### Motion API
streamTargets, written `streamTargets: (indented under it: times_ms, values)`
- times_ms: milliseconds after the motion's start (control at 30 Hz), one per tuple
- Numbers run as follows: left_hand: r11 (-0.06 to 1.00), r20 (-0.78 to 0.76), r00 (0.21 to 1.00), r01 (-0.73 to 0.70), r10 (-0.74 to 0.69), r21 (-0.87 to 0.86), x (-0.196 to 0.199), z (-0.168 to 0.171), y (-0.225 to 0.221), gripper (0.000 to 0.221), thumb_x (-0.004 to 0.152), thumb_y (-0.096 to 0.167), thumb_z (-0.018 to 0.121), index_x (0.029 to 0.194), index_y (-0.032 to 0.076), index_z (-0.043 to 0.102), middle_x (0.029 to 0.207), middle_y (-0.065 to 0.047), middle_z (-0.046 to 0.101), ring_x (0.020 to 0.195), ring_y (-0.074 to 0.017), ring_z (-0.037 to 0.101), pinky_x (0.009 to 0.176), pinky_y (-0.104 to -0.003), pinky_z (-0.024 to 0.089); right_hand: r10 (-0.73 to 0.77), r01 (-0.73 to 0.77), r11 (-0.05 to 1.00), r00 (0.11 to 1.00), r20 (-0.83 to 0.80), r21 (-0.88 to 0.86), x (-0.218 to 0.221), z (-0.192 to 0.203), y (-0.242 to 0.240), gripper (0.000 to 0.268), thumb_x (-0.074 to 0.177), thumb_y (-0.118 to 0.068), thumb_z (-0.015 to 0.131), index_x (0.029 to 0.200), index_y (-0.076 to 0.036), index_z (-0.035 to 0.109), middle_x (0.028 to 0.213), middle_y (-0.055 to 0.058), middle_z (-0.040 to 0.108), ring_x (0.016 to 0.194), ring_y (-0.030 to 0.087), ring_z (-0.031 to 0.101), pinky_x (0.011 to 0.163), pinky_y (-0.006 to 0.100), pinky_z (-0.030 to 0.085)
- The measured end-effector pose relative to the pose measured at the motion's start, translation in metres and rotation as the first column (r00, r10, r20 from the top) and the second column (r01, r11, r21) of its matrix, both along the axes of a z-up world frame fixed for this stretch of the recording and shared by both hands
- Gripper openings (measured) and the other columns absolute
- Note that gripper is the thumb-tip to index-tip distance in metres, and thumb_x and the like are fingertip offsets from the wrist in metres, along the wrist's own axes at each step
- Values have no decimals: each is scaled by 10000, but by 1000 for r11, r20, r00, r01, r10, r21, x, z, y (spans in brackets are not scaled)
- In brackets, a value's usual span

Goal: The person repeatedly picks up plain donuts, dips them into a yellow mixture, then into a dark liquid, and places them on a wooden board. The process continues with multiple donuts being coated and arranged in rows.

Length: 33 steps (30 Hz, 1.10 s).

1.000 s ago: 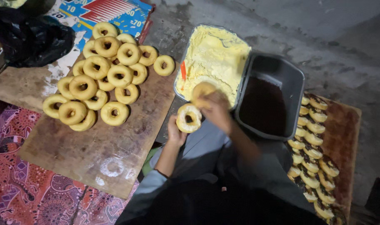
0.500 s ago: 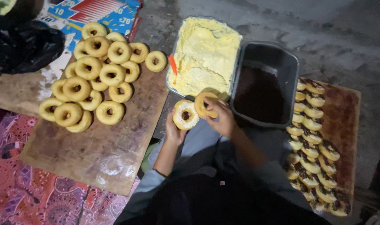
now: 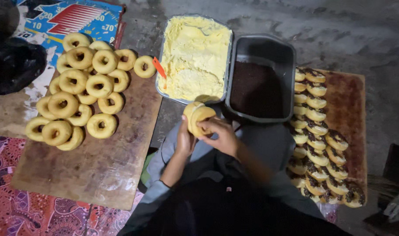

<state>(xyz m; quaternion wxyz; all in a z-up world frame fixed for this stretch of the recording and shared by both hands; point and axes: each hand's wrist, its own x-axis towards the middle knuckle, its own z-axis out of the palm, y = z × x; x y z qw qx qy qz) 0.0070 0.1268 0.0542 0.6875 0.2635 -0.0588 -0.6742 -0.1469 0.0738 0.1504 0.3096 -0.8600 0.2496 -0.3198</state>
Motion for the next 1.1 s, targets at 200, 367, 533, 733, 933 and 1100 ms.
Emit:
streamTargets:
  times_ms: [200, 367, 533, 733, 933, 1100]
  values:
    - [998, 27, 999, -31, 29, 59, -2, -12, -3, 609, 1072, 476, 424, 1446, 3, 506, 1383, -138, 627, 1274, -266, 606, 1098, -408, 487, -359, 360, 907, 932, -43, 219, -10, 19, -12, 545, 810, -108, 835, 1330, -84, 673, 1273, 133, 706, 1035, 254, 719, 932, 343, 573]
    - [993, 4, 1000, -18, 18, 114, 4, -12, -13, 599, 1060, 497, 412, 1429, 37, 521, 1396, -115, 623, 1272, -253, 609, 1079, -403, 493, 68, -86, 990, 986, -153, -114, -24, -14, -16, 730, 681, -104, 843, 1378, -19, 644, 1305, 211, 668, 1214, 365, 619, 1019, 447, 494]
    - [984, -68, 997, -16, 28, 177, 2, -40, -13, 611, 1073, 506, 398, 1437, 29, 515, 1370, -127, 621, 1228, -282, 621, 1066, -438, 493, -256, 98, 688, 960, 113, 719, -105, -104, -129, 475, 911, -161, 694, 1364, -21, 667, 1190, 4, 726, 1053, 114, 662, 910, 273, 537]
    - [995, -78, 993, 92, -93, -26, -47, -93, -15, 653, 1089, 484, 373, 1453, -48, 475, 1400, -199, 600, 1291, -329, 597, 1147, -490, 449, -638, 409, 497, 770, 3, 766, -144, -221, -223, 410, 835, -117, 754, 1238, -43, 732, 1005, 27, 730, 830, 136, 665, 742, 313, 552]
    - [998, -129, 990, 49, -52, -27, -35, -109, -14, 666, 1084, 481, 334, 1440, -66, 465, 1422, -233, 573, 1313, -387, 564, 1149, -563, 421, -467, 521, 846, 829, -308, 117, -140, -227, -204, 374, 825, -191, 779, 1199, -187, 787, 1104, 108, 765, 966, 284, 763, 851, 385, 598]
    - [999, -103, 994, 44, -43, 0, -38, -109, -20, 647, 1091, 463, 329, 1444, -62, 464, 1433, -217, 570, 1330, -367, 561, 1166, -548, 418, -573, 630, 750, 771, -278, 201, -146, -181, -193, 394, 843, -188, 723, 1235, -156, 753, 1159, 106, 749, 1064, 302, 742, 924, 432, 591]
